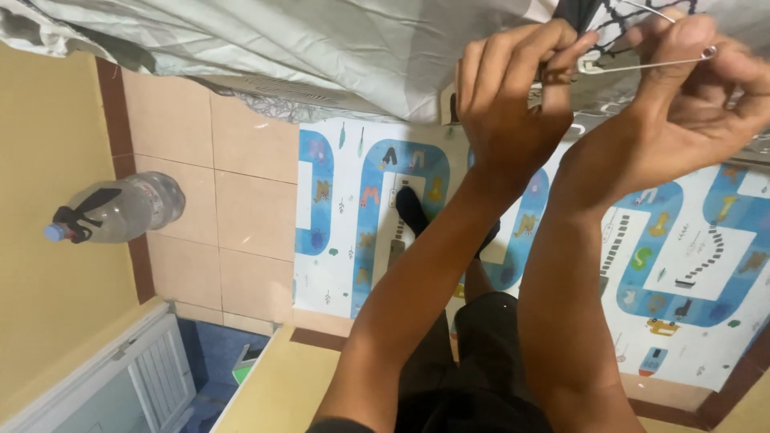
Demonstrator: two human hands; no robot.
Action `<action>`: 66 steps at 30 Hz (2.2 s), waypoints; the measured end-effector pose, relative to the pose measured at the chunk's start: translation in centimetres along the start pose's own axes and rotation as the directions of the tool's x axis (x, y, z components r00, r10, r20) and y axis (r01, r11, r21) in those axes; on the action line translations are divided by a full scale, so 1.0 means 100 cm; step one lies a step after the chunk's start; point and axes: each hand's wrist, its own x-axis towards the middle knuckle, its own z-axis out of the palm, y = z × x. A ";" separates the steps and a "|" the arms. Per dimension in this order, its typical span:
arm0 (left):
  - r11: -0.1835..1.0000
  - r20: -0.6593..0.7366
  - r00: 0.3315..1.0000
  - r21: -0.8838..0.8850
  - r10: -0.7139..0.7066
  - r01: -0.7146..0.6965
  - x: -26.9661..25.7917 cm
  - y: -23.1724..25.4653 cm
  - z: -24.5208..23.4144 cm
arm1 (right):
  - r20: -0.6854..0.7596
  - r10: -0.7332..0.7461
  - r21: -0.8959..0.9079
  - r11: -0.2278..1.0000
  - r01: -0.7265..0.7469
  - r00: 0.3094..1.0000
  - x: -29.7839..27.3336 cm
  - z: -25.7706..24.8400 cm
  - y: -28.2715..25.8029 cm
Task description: The recorder uses safety pins to secure a patterned case onto a bolster pillow.
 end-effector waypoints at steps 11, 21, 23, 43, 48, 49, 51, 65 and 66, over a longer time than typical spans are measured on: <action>0.995 0.007 0.995 0.012 0.095 -0.095 0.006 -0.032 0.010 | 0.145 0.226 0.065 0.969 -0.237 0.963 -0.004 -0.049 0.008; 0.985 -0.027 0.985 0.022 0.173 -0.172 0.015 -0.026 0.004 | 0.042 -0.159 -0.149 0.975 0.163 0.986 0.012 0.009 -0.001; 0.982 0.002 0.984 0.049 0.180 -0.180 0.018 -0.023 0.000 | 0.058 -0.151 -0.140 0.978 0.157 0.987 0.016 0.007 -0.001; 0.954 0.050 0.953 -0.033 0.299 -0.298 0.025 -0.037 -0.004 | 0.170 0.214 0.006 0.976 -0.218 0.962 0.025 -0.003 0.001; 0.939 0.001 0.939 -0.011 0.345 -0.345 0.025 -0.030 -0.008 | 0.111 0.412 0.103 0.900 -0.423 0.904 0.024 -0.010 -0.005; 0.939 0.001 0.939 -0.011 0.344 -0.344 0.023 -0.030 -0.006 | 0.111 0.413 0.102 0.900 -0.424 0.904 0.024 -0.010 -0.005; 0.948 -0.002 0.948 -0.014 0.319 -0.319 0.018 -0.028 -0.003 | 0.108 0.433 0.090 0.892 -0.443 0.895 0.024 -0.009 -0.005; 0.937 -0.002 0.996 -0.338 0.092 -0.088 0.007 -0.039 0.014 | 0.031 0.445 0.008 0.895 -0.445 0.895 0.030 0.021 -0.007; 0.949 0.020 0.996 -0.303 0.093 -0.082 0.009 -0.039 0.012 | 0.023 0.411 -0.050 0.911 -0.410 0.911 0.028 0.021 -0.005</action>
